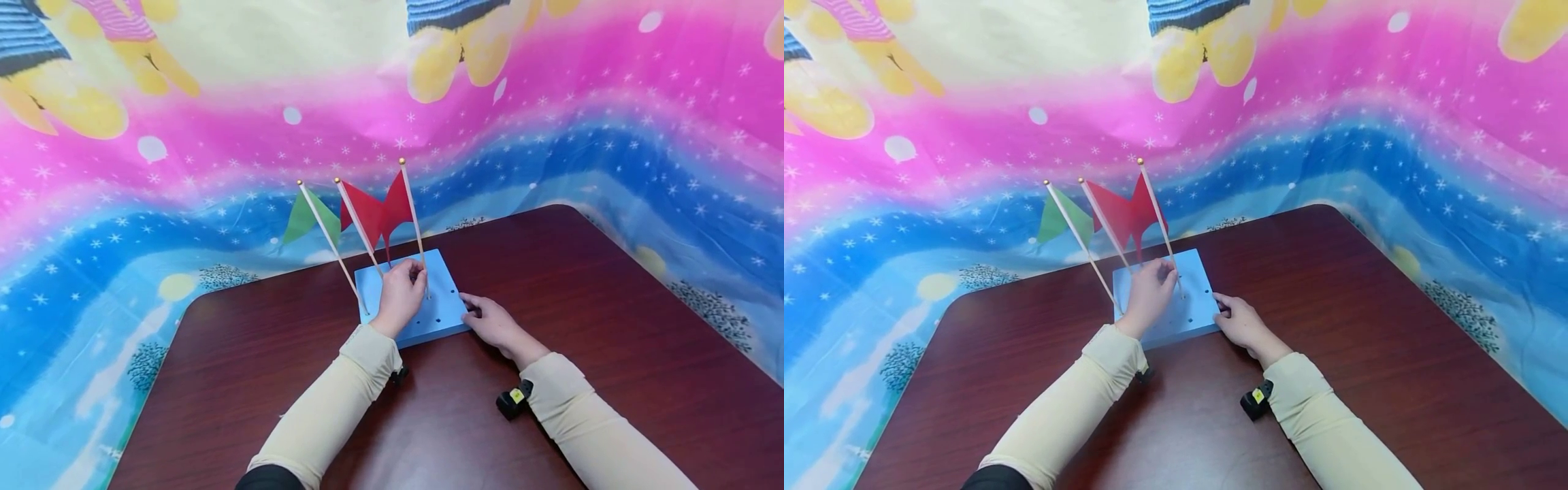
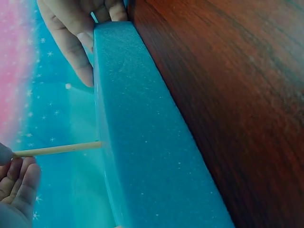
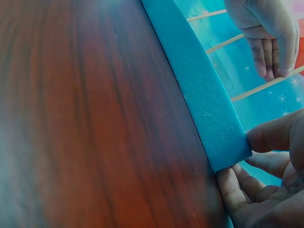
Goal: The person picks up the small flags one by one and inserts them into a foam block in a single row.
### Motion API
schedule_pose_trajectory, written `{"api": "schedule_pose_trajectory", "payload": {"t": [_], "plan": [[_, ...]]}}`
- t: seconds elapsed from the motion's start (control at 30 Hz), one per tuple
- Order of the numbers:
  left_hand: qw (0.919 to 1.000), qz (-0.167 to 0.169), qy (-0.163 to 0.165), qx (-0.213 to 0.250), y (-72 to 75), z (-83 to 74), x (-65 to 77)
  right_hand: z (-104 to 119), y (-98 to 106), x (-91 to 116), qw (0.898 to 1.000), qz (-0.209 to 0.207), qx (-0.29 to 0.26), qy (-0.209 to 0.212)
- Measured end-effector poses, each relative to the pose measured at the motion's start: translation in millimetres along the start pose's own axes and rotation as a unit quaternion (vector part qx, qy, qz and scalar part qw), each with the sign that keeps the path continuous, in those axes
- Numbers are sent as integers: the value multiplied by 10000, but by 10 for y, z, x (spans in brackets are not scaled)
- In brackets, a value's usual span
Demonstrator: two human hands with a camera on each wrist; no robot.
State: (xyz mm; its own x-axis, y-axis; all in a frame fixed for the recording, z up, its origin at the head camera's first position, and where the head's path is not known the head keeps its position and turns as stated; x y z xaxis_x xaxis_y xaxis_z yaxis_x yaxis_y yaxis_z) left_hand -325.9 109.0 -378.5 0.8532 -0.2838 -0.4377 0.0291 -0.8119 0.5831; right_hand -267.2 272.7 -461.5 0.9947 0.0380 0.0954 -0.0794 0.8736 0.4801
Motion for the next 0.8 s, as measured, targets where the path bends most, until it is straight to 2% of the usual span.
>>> {"api": "schedule_pose_trajectory", "payload": {"t": [0.23, 0.8], "plan": [[10000, -11, 46, -61, -7, 25, 9, -11, -8, 0, 10000, -8, -16, -34], [9983, 449, 117, -359, -141, 104, 33, -10, 2, -4, 10000, -29, 2, -36]]}}
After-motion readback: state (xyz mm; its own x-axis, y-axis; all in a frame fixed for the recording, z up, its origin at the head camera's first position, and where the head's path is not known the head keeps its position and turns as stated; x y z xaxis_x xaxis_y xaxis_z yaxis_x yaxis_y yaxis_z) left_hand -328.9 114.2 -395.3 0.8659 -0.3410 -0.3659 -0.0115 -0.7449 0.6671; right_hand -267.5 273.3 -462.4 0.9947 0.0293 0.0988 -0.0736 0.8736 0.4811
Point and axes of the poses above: each hand's wrist, its own x-axis away from the middle knuckle, its own y-axis out of the back of the hand, z = x × y, the point moved 7 cm from there along -x, towards the middle knuckle
